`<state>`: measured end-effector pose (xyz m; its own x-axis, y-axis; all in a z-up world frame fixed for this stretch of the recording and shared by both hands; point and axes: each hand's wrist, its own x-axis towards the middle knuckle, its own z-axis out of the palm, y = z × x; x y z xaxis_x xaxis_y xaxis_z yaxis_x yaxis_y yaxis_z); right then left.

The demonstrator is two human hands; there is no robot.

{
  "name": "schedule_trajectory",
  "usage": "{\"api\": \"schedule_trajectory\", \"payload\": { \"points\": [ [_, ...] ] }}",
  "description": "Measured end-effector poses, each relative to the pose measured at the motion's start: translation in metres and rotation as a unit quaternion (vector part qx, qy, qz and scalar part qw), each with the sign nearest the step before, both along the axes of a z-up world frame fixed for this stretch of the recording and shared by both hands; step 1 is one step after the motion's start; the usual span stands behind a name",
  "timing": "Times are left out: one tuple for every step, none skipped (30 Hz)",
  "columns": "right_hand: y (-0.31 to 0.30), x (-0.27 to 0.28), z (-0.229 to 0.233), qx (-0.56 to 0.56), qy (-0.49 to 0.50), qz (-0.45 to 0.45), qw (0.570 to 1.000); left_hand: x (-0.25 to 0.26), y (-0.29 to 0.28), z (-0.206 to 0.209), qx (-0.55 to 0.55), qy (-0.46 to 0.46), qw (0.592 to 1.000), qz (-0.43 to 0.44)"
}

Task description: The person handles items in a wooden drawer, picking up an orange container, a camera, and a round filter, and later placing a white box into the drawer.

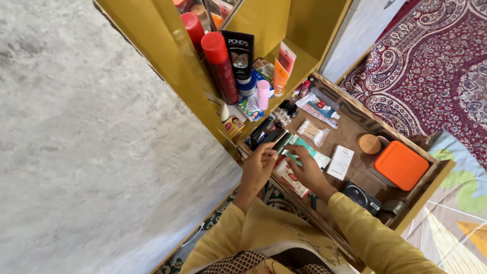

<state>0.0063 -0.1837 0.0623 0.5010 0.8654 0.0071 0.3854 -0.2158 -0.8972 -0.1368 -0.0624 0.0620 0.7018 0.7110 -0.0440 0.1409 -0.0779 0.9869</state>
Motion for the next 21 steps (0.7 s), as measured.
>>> {"api": "schedule_trajectory", "payload": {
  "points": [
    [0.002, 0.004, -0.004, 0.013, -0.016, 0.002, 1.000, 0.003, 0.003, -0.001, 0.003, -0.010, 1.000, -0.002],
    [0.004, 0.008, -0.009, 0.025, -0.032, 0.004, 0.999, 0.007, 0.007, -0.002, 0.005, -0.021, 1.000, -0.004],
    [0.005, 0.012, -0.013, 0.022, -0.027, 0.001, 0.999, 0.010, 0.011, -0.004, 0.007, -0.031, 0.999, -0.007],
    [0.008, 0.016, -0.016, 0.019, -0.022, -0.002, 1.000, 0.012, 0.015, -0.006, 0.012, -0.029, 0.999, -0.013],
    [0.011, 0.020, -0.019, 0.016, -0.017, -0.006, 1.000, 0.015, 0.020, -0.007, 0.016, -0.027, 0.999, -0.020],
    [0.014, 0.024, -0.021, 0.019, -0.010, -0.010, 1.000, 0.018, 0.024, -0.007, 0.021, -0.025, 0.999, -0.026],
    [0.017, 0.026, -0.023, 0.021, -0.002, -0.014, 1.000, 0.020, 0.027, -0.007, 0.032, -0.029, 0.999, -0.023],
    [0.019, 0.027, -0.025, 0.023, 0.005, -0.018, 1.000, 0.022, 0.030, -0.005, 0.043, -0.034, 0.998, -0.019],
    [0.022, 0.028, -0.026, 0.030, 0.005, -0.028, 0.999, 0.024, 0.033, -0.002, 0.055, -0.039, 0.998, -0.014],
    [0.026, 0.029, -0.027, 0.038, 0.004, -0.039, 0.999, 0.026, 0.035, 0.003, 0.078, -0.036, 0.996, 0.003],
    [0.030, 0.031, -0.027, 0.046, 0.004, -0.050, 0.998, 0.029, 0.037, 0.008, 0.102, -0.034, 0.994, 0.020],
    [0.035, 0.034, -0.026, 0.049, -0.017, -0.075, 0.996, 0.032, 0.039, 0.014, 0.126, -0.032, 0.991, 0.037],
    [0.041, 0.038, -0.025, 0.052, -0.037, -0.099, 0.993, 0.034, 0.041, 0.020, 0.172, -0.048, 0.982, 0.057],
    [0.048, 0.042, -0.023, 0.054, -0.057, -0.124, 0.989, 0.038, 0.043, 0.025, 0.218, -0.064, 0.971, 0.078],
    [0.055, 0.046, -0.020, 0.038, -0.090, -0.157, 0.983, 0.041, 0.047, 0.030, 0.263, -0.080, 0.957, 0.098],
    [0.063, 0.050, -0.016, 0.022, -0.124, -0.190, 0.974, 0.046, 0.050, 0.035, 0.250, -0.076, 0.960, 0.106],
    [0.070, 0.052, -0.011, 0.005, -0.157, -0.221, 0.963, 0.050, 0.053, 0.039, 0.236, -0.070, 0.962, 0.113],
    [0.078, 0.054, -0.006, 0.037, -0.138, -0.218, 0.966, 0.055, 0.057, 0.043, 0.223, -0.065, 0.965, 0.121],
    [0.086, 0.055, -0.001, 0.069, -0.119, -0.214, 0.967, 0.061, 0.063, 0.046, 0.228, -0.078, 0.963, 0.123],
    [0.096, 0.054, 0.003, 0.101, -0.100, -0.211, 0.967, 0.069, 0.070, 0.048, 0.233, -0.090, 0.960, 0.124],
    [0.105, 0.053, 0.006, 0.104, -0.059, -0.207, 0.971, 0.075, 0.077, 0.050, 0.239, -0.103, 0.957, 0.126]
  ]
}}
